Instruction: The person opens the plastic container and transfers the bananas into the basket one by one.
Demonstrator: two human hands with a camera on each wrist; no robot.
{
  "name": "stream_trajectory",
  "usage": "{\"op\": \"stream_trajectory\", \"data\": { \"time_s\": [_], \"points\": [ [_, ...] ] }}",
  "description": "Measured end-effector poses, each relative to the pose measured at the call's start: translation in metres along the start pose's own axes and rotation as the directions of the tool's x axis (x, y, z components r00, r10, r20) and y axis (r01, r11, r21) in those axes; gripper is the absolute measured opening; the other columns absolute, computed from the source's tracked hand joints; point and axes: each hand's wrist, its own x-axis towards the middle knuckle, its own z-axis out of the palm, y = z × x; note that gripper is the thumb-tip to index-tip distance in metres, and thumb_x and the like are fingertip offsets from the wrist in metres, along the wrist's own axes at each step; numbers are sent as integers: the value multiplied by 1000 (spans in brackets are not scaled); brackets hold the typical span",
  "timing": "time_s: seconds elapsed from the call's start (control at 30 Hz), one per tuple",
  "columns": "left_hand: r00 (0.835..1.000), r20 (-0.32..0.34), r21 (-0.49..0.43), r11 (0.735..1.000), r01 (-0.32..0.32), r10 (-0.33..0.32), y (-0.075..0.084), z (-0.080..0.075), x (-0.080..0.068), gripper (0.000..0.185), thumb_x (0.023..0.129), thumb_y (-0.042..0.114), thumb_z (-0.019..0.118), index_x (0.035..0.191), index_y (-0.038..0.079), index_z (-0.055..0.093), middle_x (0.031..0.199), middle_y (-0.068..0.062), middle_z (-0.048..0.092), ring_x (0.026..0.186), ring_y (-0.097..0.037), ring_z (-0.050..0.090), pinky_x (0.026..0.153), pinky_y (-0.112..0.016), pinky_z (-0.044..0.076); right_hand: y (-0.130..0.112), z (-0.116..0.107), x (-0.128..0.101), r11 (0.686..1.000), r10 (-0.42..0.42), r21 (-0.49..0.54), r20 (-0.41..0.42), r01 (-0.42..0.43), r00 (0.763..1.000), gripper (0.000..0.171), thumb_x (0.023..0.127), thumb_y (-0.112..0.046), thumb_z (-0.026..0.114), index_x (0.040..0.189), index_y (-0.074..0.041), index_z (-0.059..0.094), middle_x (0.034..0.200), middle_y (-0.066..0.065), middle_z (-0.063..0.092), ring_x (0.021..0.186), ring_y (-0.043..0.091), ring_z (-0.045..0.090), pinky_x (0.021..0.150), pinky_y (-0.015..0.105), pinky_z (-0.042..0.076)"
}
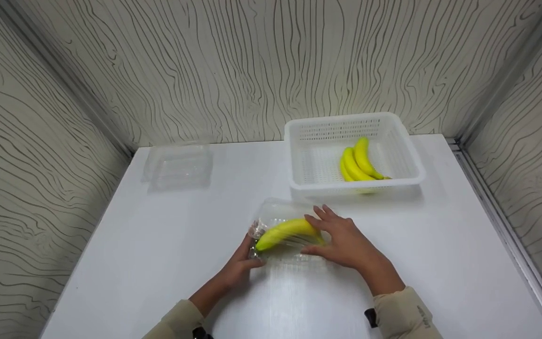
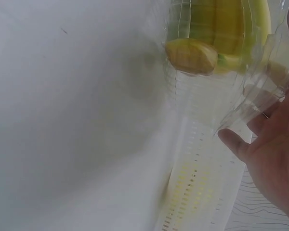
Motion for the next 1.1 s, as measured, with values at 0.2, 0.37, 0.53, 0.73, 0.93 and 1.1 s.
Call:
{"op": "stream_trajectory", "data": {
  "time_s": [0.2, 0.37, 0.53, 0.73, 0.93, 1.1],
  "points": [
    [999, 7, 13, 999, 36, -36, 3, 0, -1, 99, 97, 25, 65, 173, 35, 3, 181, -13, 16, 168, -39, 17, 132, -70, 19, 0, -4, 2, 1000, -8, 20, -8, 8, 1000, 82, 90, -62, 77, 158, -22, 55, 171, 12, 42, 161, 45, 33, 116, 84, 29],
    [1000, 8, 4, 1000, 23, -23, 3, 0, -1, 97, 98, 23, 64, 174, 33, 4, 181, -15, 17, 168, -40, 17, 132, -71, 15, 1, -7, 3, 999, -21, 41, -9, 22, 1000, 77, 93, -58, 76, 158, -21, 55, 170, 12, 44, 160, 46, 33, 118, 80, 32],
    [1000, 1, 31, 999, 29, -29, 3, 1, 0, 100, 96, 25, 67, 173, 35, 5, 181, -13, 18, 168, -39, 17, 132, -72, 12, 4, -12, 4, 995, -1, 98, -19, 2, 1000, 70, 95, -51, 76, 157, -22, 56, 169, 11, 46, 160, 46, 34, 121, 75, 33],
    [1000, 1, 24, 999, 29, -29, 2, 1, -2, 100, 96, 24, 68, 173, 34, 5, 179, -16, 22, 167, -39, 23, 132, -70, 17, 6, -12, 4, 993, 24, 118, 0, -23, 1000, 72, 94, -53, 77, 157, -25, 55, 170, 10, 45, 161, 45, 32, 123, 74, 32],
    [1000, 9, 19, 1000, 7, -7, 1, 1, -2, 100, 97, 25, 68, 173, 34, 4, 179, -17, 22, 167, -39, 23, 132, -68, 20, 1, -16, 2, 992, 35, 117, 11, -36, 999, 79, 91, -61, 77, 158, -24, 54, 172, 9, 42, 162, 44, 32, 122, 74, 33],
    [1000, 5, 16, 1000, 18, -18, 2, 2, -1, 102, 96, 24, 69, 173, 35, 3, 180, -17, 18, 168, -38, 17, 133, -66, 19, -5, -21, 1, 996, 30, 83, 6, -30, 1000, 83, 90, -63, 77, 159, -23, 53, 173, 11, 41, 162, 46, 31, 122, 75, 33]
  ]
}}
